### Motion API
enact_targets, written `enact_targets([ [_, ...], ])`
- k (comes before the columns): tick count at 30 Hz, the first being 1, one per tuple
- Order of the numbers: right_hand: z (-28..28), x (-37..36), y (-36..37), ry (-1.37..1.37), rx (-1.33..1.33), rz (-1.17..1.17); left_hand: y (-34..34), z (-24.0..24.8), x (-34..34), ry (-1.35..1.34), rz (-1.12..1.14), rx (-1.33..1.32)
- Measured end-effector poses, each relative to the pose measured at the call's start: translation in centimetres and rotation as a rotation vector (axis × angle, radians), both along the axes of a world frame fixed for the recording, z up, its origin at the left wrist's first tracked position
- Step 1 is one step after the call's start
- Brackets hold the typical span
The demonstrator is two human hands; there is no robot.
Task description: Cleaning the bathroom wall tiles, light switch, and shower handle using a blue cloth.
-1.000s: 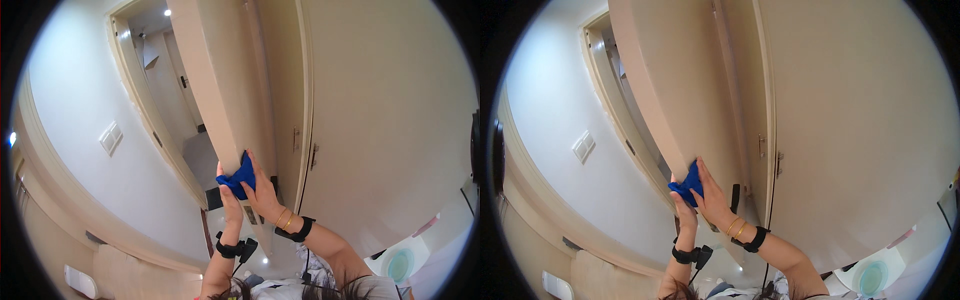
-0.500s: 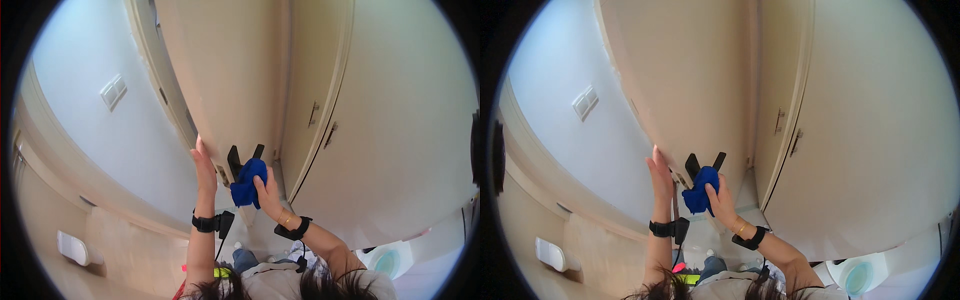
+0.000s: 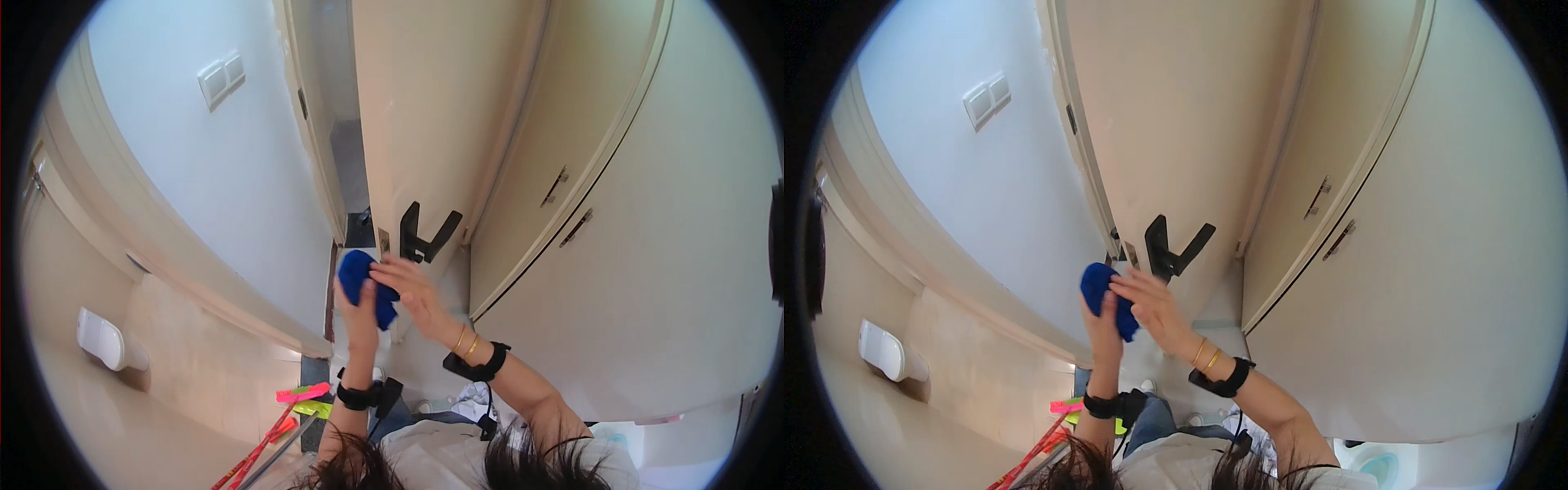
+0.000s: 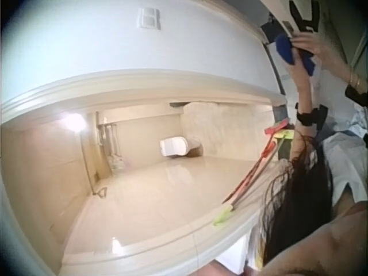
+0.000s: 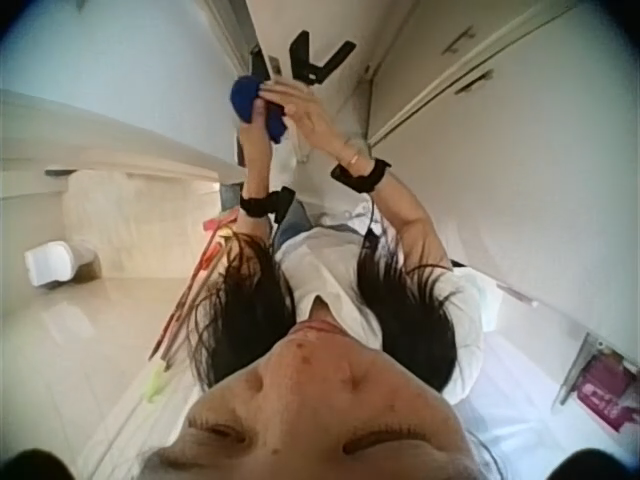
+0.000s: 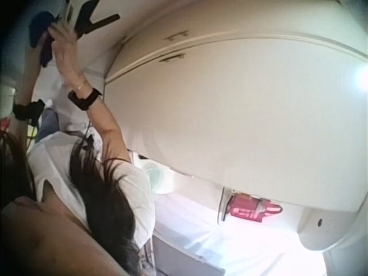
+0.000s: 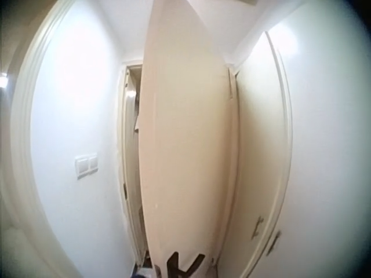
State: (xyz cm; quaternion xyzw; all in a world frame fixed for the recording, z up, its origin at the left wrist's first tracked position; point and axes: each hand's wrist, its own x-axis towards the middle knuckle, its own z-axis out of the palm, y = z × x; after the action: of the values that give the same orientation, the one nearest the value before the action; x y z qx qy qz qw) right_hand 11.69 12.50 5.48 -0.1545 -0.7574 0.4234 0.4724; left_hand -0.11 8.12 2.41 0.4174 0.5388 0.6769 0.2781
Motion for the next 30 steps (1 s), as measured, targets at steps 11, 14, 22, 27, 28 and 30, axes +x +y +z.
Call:
enact_targets([
  [11,-3.5,1.1,10.1,-0.675,0.534,-0.612,6.2,-3.0,-1.4,-0.262,0.179,0.03],
  [14,-3.8,0.5,10.5,-0.604,0.484,-0.559,9.4,-3.1,0.6,-0.042,0.291,0.076],
  [22,-3.8,-0.6,10.9,-0.565,0.447,-0.581,8.8,-3.7,0.0,0.44,0.371,0.156],
  [27,-3.8,-0.7,11.1,-0.584,0.443,-0.598,9.9,-3.2,-0.2,0.558,0.475,0.091],
  [28,-3.8,-1.0,11.1,-0.582,0.445,-0.596,10.5,-3.5,-0.4,0.475,0.498,0.099],
  [30,-4.0,-1.7,11.4,-0.524,0.472,-0.61,11.6,-3.7,-0.7,0.388,0.515,0.102],
])
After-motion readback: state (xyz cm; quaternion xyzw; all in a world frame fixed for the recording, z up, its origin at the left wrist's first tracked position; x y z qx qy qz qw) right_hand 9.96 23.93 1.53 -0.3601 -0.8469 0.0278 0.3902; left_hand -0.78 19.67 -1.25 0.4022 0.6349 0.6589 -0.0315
